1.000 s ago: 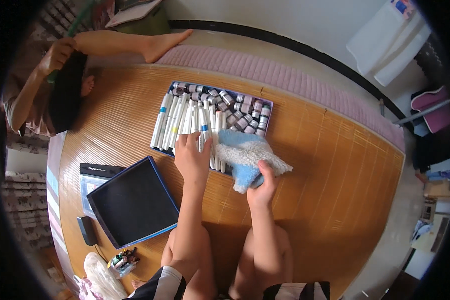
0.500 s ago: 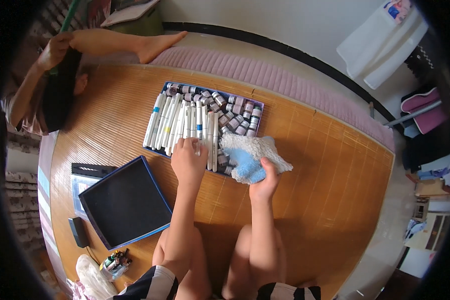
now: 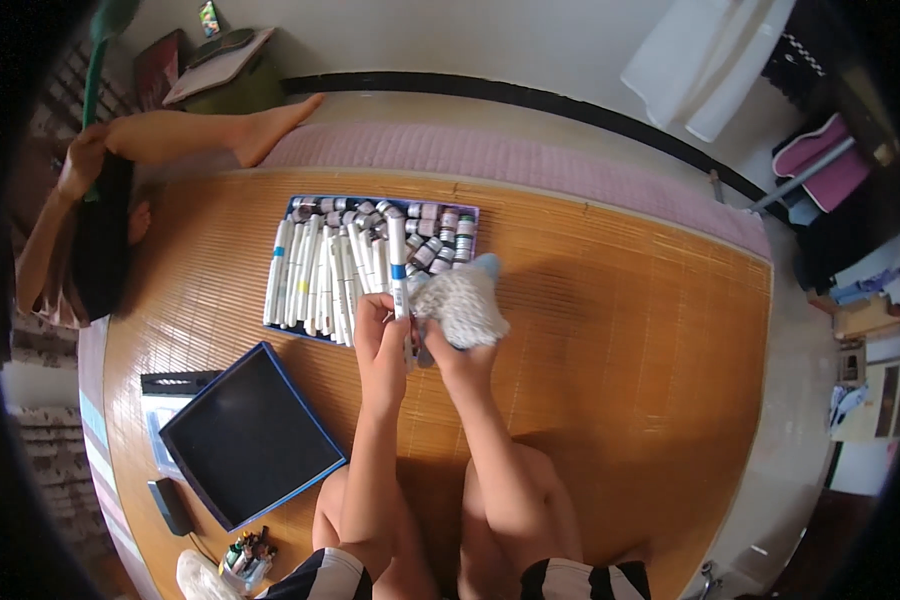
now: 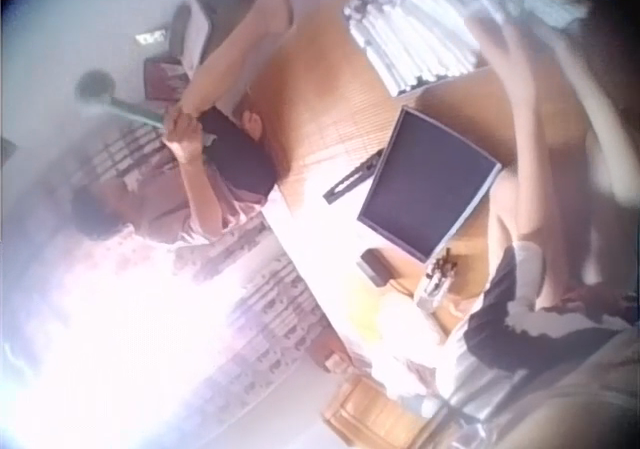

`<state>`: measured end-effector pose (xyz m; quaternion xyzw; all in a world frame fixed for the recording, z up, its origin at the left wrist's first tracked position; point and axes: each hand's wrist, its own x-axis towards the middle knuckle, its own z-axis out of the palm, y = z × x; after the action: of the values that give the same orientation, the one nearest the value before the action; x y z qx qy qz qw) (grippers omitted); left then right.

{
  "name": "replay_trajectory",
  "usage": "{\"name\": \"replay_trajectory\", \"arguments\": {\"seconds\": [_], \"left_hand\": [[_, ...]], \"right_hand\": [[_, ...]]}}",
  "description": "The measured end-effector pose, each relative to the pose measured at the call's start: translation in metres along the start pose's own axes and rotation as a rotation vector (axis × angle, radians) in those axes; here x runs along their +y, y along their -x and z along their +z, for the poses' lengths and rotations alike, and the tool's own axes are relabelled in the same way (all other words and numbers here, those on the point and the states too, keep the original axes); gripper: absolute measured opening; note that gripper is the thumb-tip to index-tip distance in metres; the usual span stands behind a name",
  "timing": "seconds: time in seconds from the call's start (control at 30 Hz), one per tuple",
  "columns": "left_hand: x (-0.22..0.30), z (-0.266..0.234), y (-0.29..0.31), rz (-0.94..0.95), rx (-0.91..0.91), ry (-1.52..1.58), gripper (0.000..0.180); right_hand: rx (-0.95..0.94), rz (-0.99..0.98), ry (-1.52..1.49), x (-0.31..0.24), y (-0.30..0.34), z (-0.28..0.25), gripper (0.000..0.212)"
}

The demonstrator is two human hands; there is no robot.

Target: The person cleans markers by wiping them with a cloth, then sorts and arranges markers from a storage box onto the mat by hand.

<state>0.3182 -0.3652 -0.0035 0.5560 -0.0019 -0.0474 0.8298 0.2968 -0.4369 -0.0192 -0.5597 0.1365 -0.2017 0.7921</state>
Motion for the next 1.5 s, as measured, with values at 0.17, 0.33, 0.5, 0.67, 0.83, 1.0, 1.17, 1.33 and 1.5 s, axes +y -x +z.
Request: {"name": "replay_trajectory", "arguments": {"seconds": [0.17,0.33,0.5,0.67,0.83,1.0,1.17,1.33,1.5], "left_hand": [[0.002,0.009,0.01,-0.017,-0.11,-0.204,0.011],[-0.002,0.005,0.009,-0.004,-0.125,-0.329,0.008],[-0.005,0.003,0.008,-0.02,-0.168,-0.333,0.007],[-0.01,0.004,0.008,-0.004,-0.13,-0.292,0.007],[-0.019,0.003,0.009,0.05,-0.208,-0.38,0.008],[-0.021,0.002,0.009,0.064,-0.153,-0.369,0.009],[-0.019,0.007,0.009,0.042,-0.178,-0.263,0.011],[-0.026,0.004,0.008,0.073,-0.226,-0.403,0.012],[-0.023,0.006,0.009,0.046,-0.284,-0.366,0.011]], "right_hand": [[-0.119,0.145,-0.545,-0.006,-0.008,-0.015,0.048],[0.096,0.434,-0.598,-0.013,-0.02,-0.014,0.034],[-0.052,0.43,-0.475,-0.005,-0.025,-0.03,0.025],[-0.053,0.32,-0.425,-0.012,-0.025,-0.023,0.027],[-0.112,0.383,-0.239,-0.007,-0.028,-0.027,0.021],[-0.142,0.4,-0.033,0.0,-0.027,-0.028,0.018],[-0.167,0.237,-0.214,-0.007,-0.026,-0.025,0.018],[-0.16,0.303,-0.05,-0.006,-0.027,-0.027,0.016],[0.091,0.215,-0.082,-0.013,-0.019,-0.014,0.019]]}}
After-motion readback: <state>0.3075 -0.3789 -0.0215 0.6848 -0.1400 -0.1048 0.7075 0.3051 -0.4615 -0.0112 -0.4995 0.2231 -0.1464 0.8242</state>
